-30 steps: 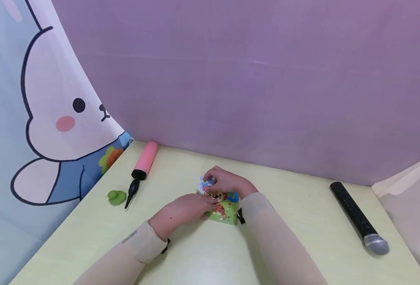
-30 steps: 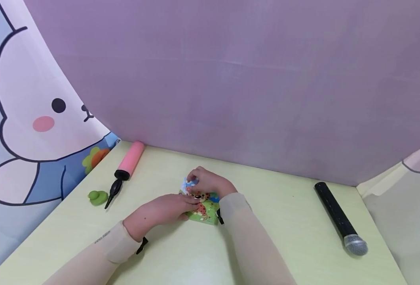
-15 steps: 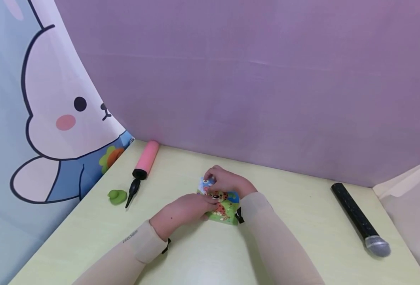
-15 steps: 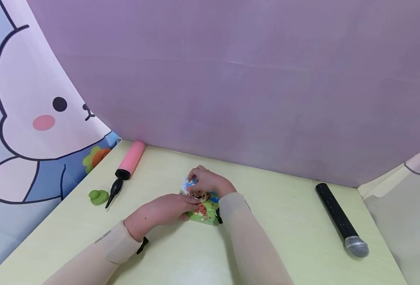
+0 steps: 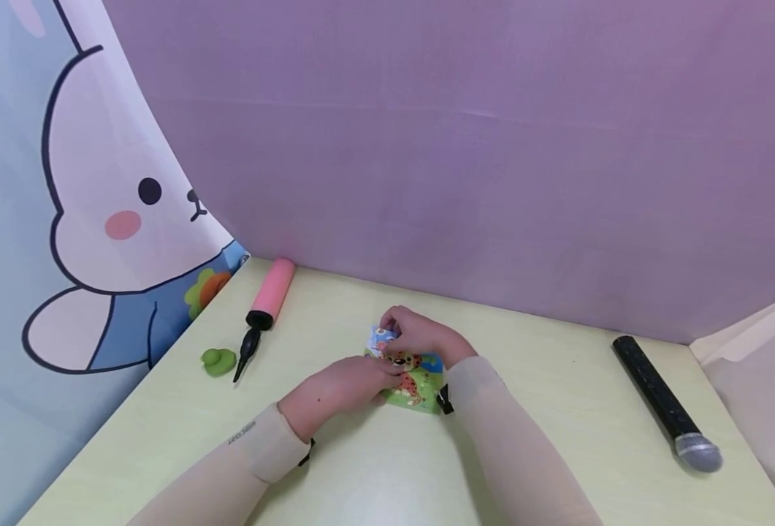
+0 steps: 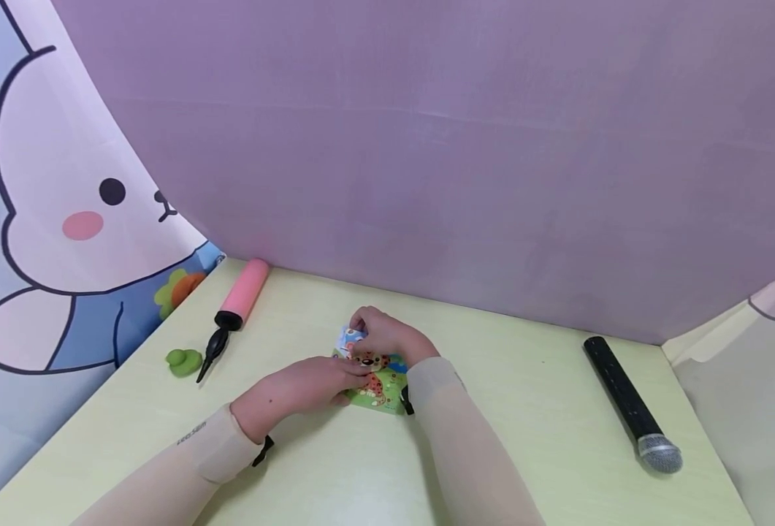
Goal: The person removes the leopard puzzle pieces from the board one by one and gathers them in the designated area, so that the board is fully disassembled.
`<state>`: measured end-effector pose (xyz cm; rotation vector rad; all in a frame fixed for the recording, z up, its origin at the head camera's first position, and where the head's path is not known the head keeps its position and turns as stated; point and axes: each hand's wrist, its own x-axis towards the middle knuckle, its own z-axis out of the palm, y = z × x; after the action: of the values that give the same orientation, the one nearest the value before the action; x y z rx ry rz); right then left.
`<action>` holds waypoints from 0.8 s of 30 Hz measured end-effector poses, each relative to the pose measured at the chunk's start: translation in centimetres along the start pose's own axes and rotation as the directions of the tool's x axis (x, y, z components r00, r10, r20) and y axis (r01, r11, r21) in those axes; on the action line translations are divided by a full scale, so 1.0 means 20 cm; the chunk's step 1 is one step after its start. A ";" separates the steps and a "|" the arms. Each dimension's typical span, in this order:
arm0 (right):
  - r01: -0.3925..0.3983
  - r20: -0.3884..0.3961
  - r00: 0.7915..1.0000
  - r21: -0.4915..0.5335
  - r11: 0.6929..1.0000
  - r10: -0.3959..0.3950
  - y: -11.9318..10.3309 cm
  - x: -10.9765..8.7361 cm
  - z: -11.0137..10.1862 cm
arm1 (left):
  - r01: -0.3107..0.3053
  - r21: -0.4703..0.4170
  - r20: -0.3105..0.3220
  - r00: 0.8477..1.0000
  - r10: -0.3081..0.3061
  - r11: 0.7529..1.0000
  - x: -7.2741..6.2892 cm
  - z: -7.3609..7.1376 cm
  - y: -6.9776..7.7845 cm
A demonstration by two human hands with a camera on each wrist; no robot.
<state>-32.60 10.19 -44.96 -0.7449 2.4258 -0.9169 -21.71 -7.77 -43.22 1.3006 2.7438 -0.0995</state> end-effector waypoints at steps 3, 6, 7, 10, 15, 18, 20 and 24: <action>-0.001 -0.005 1.000 0.003 1.000 0.001 0.01 0.00 0.00 | 0.011 -0.002 0.009 1.000 -0.011 1.000 0.00 0.00 0.00; -0.003 -0.009 1.000 -0.006 1.000 0.003 0.01 0.00 0.00 | 0.020 0.008 0.024 1.000 -0.020 1.000 0.00 0.01 0.00; -0.003 -0.011 1.000 -0.008 1.000 0.002 0.01 0.00 0.00 | 0.022 0.014 0.028 0.999 -0.022 1.000 0.00 0.01 0.00; 0.005 -0.032 0.999 -0.008 1.000 -0.005 0.00 0.00 0.00 | 0.021 0.017 0.022 1.000 -0.022 1.000 0.01 0.01 0.00; 0.033 -0.065 0.997 0.011 0.999 -0.033 0.00 -0.01 0.01 | 0.013 -0.009 0.008 1.000 -0.013 1.000 0.01 0.01 0.00; 0.033 -0.081 0.996 0.032 0.999 -0.030 -0.01 -0.01 0.02 | 0.006 -0.014 0.000 1.000 -0.006 1.000 0.01 0.01 -0.01; 0.019 -0.097 0.995 0.054 0.998 -0.014 -0.01 -0.02 0.03 | 0.000 -0.013 -0.004 1.000 0.000 1.000 0.01 0.01 -0.01; 0.013 -0.130 0.991 0.109 0.994 0.002 -0.01 -0.02 0.04 | 0.016 -0.022 0.014 1.000 -0.016 1.000 0.01 0.01 0.00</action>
<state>-31.69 9.97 -45.36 -0.6714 2.4616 -1.1239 -21.90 -7.64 -43.41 1.2679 2.7365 -0.0787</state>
